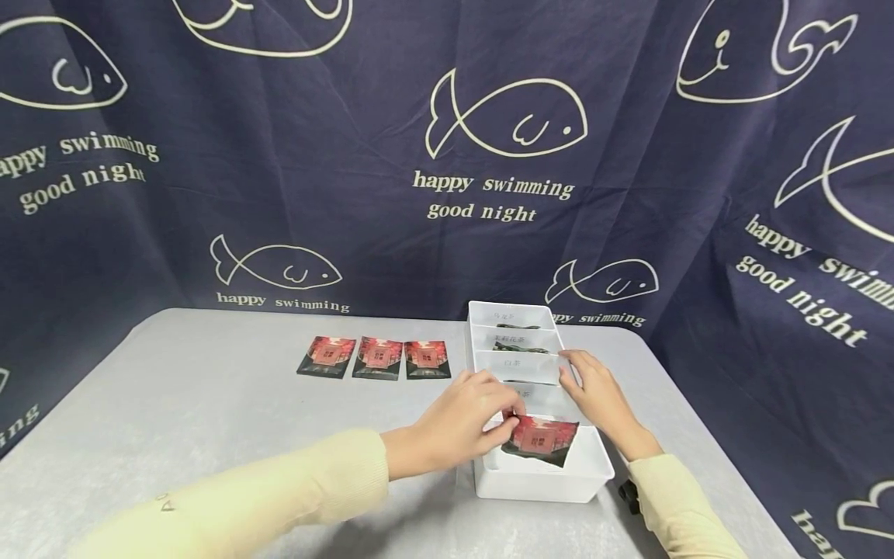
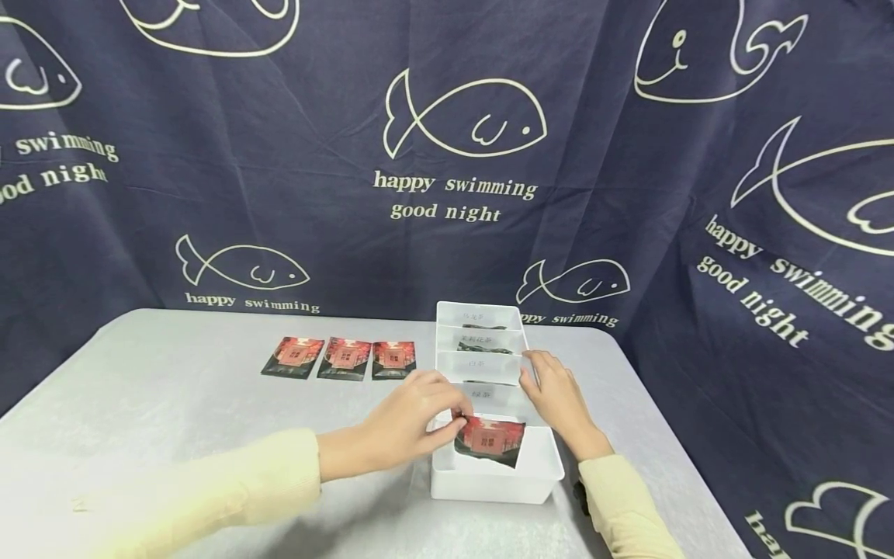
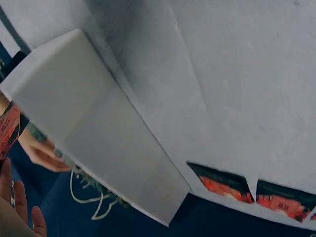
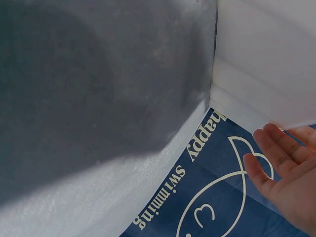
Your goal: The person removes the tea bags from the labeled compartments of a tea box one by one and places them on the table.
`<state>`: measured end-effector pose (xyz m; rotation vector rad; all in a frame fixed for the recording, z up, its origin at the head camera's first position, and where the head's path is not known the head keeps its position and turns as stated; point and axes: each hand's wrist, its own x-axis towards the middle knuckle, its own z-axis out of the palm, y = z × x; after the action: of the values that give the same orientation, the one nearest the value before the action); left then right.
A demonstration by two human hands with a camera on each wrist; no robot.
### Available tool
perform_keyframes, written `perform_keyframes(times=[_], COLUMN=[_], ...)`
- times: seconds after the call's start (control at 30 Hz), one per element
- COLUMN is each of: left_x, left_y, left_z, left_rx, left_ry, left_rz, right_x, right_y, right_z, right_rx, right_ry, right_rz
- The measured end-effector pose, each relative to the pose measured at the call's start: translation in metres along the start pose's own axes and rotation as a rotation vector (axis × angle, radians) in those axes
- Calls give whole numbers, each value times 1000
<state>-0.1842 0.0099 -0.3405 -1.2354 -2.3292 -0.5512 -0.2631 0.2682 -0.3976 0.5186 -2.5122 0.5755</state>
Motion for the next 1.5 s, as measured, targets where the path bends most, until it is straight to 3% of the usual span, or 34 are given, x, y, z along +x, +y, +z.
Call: perform_keyframes(times=[0.2, 0.4, 0.57, 0.7, 0.87, 1.1, 1.5], left_x=[4, 2, -5, -17, -38, -71, -115], left_y=[-8, -26, -48, -65, -90, -127, -170], left_z=[-19, -36, -50, -61, -71, -77, -96], left_rx=[-44, -66, -53, -39, -22, 76, 203], left_ry=[61, 156, 218, 238, 237, 216, 126], left_rz=[-44, -91, -139, -214, -310, -383, -563], right_x=[-1, -2, -2, -1, -1, -1, -2], right_y=[0, 0, 0, 1, 1, 1, 0], right_z=[0, -1, -1, 0, 0, 0, -1], right_rx=[-1, 3, 1, 4, 1, 0, 6], right_ry=[-1, -3, -7, -12, -14, -20, -22], right_rz=[4, 5, 6, 8, 9, 18, 13])
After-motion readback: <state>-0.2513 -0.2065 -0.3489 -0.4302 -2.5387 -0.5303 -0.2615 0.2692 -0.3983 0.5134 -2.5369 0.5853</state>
